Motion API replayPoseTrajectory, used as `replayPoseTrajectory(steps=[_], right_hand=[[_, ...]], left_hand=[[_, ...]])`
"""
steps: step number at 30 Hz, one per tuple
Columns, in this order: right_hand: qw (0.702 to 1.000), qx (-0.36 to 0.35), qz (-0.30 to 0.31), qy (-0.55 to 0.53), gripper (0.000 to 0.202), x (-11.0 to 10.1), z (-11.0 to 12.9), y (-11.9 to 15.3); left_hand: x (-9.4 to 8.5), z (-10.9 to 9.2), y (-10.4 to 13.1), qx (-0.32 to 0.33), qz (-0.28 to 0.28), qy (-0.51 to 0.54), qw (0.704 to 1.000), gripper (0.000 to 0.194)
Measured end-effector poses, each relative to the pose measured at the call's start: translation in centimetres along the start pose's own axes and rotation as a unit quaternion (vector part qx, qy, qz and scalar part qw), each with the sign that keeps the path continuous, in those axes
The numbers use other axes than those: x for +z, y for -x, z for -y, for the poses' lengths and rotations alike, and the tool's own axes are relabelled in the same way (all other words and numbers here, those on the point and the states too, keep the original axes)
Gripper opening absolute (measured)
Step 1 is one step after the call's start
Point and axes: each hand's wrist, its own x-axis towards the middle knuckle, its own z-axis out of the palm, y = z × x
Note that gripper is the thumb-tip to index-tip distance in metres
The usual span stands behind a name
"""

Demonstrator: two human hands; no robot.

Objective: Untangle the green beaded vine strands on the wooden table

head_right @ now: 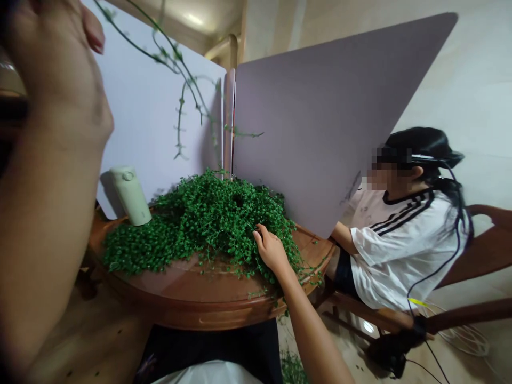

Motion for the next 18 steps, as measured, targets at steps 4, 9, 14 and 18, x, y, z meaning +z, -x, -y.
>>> replayPoseTrajectory(steps=[4, 9, 14, 18], right_hand=[[0.999, -0.023, -0.017, -0.018, 0.043, -0.3, 0.3, -0.3], [0.994, -0.053, -0.075, -0.056, 0.041, -1.9, 3.4, 0.4], [0.963, -0.088, -0.037, -0.252, 0.039, -3.9, 8.6, 1.8], [0.936, -0.102, -0.022, -0.336, 0.039, -4.7, 11.1, 1.7]], left_hand=[[-1.4, -1.2, 0.5, 0.012, 0.066, -0.046, 0.997, 0.040], [-1.3, -3.1, 5.8, 0.007, 0.142, -0.053, 0.988, 0.020], [-0.9, -4.4, 9.1, -0.054, 0.193, -0.087, 0.976, 0.024], [-0.6, -4.3, 9.6, -0.080, 0.215, -0.085, 0.970, 0.024]])
